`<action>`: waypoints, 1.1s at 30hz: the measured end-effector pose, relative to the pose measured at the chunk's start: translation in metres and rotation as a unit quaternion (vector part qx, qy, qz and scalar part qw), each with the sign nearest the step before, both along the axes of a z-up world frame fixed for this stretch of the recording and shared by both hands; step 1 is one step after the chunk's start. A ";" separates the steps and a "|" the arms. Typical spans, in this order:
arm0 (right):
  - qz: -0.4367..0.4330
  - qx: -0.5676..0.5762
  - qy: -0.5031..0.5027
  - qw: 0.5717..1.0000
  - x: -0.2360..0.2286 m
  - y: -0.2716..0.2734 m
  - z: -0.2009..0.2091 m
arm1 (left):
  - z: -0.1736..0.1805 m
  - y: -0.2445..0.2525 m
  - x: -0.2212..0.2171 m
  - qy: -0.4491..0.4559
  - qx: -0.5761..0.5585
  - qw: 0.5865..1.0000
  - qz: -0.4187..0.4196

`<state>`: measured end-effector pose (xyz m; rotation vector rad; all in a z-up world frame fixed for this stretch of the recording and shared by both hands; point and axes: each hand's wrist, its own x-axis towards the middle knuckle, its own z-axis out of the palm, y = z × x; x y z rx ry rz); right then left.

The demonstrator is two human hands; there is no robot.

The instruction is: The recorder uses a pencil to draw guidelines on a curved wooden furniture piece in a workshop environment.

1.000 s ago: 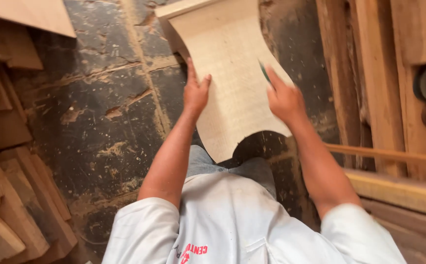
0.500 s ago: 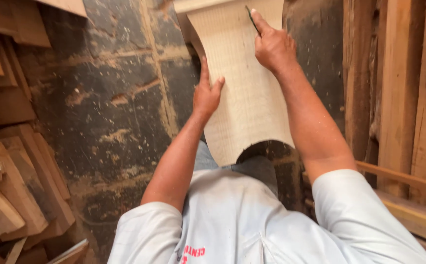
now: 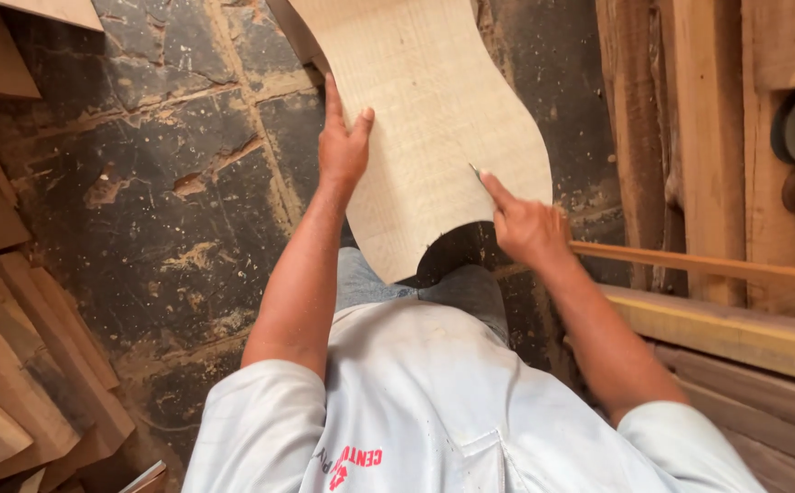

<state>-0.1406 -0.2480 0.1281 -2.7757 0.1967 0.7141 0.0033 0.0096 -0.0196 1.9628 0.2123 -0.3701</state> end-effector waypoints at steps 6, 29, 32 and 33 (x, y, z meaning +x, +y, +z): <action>-0.134 0.002 0.074 0.988 -0.087 0.039 0.031 | 0.014 0.001 0.000 0.026 -0.027 0.999 -0.003; -0.051 0.093 -0.161 0.981 0.245 0.107 -0.043 | 0.026 0.060 -0.150 0.233 -0.312 0.917 0.081; -0.088 0.094 -0.089 0.988 0.238 0.099 -0.052 | 0.021 0.060 -0.158 0.239 -0.290 0.923 0.084; -0.002 0.036 -0.165 0.986 0.232 0.093 -0.057 | 0.020 0.059 -0.163 0.233 -0.299 0.921 0.088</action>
